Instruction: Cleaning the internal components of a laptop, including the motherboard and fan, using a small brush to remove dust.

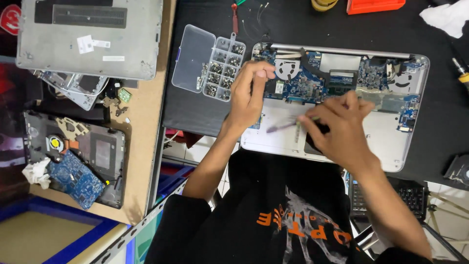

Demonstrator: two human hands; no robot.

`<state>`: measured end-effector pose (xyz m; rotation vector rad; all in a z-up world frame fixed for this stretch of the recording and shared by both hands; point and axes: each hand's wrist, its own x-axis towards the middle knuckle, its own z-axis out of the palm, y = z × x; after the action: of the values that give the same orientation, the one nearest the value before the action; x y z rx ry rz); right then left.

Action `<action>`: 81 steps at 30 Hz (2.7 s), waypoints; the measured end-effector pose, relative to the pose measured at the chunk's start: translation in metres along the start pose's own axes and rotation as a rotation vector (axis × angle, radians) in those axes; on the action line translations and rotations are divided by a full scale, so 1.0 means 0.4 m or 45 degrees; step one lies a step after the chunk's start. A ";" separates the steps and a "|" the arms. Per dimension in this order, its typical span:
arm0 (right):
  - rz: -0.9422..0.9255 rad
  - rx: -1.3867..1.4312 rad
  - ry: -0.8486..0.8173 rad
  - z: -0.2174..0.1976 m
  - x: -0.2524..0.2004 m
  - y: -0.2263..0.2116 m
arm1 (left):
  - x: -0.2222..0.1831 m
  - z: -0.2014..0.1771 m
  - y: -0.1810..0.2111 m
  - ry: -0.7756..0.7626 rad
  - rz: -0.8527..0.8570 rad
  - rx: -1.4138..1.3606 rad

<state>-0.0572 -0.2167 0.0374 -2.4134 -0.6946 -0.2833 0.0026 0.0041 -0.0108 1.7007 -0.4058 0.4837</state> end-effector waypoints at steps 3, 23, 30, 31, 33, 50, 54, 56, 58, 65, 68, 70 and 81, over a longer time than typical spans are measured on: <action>0.013 0.291 -0.297 -0.001 -0.050 -0.028 | 0.008 0.004 0.005 -0.025 0.050 0.006; 0.291 0.228 -0.234 -0.032 -0.109 0.023 | 0.004 -0.007 0.028 -0.254 0.181 0.279; 0.335 0.217 -0.078 -0.072 -0.172 0.061 | 0.011 -0.001 0.043 -0.337 0.336 0.398; 0.339 0.215 -0.074 -0.081 -0.176 0.060 | 0.011 -0.001 0.044 -0.341 0.339 0.394; 0.404 0.374 -0.361 -0.096 -0.187 0.054 | 0.011 0.000 0.044 -0.381 0.371 0.403; 0.337 0.281 0.024 -0.059 -0.168 0.054 | -0.013 0.014 0.134 -0.801 0.357 0.240; 0.394 0.228 0.114 -0.034 -0.179 0.026 | -0.012 0.003 0.149 -0.936 0.323 0.208; 0.392 0.181 0.041 -0.076 -0.222 0.038 | -0.013 0.001 0.149 -1.039 0.296 0.273; 0.393 0.138 -0.034 -0.118 -0.272 0.054 | -0.012 0.000 0.150 -1.145 0.267 0.338; 0.556 -0.011 0.101 -0.096 -0.311 0.031 | -0.008 0.048 0.140 -1.152 0.299 0.285; 0.447 0.073 0.170 -0.045 -0.269 -0.008 | -0.002 0.070 0.154 -1.217 0.370 0.274; 0.368 0.063 0.180 -0.063 -0.283 0.004 | -0.001 0.077 0.155 -1.234 0.380 0.249; 0.789 -0.250 0.156 -0.234 -0.471 0.106 | -0.020 0.142 0.152 -1.306 0.460 0.134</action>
<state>-0.1957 -0.3802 0.0243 -2.6278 0.1571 -0.2426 -0.0306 -0.0626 0.0271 1.8852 -1.4570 -0.1699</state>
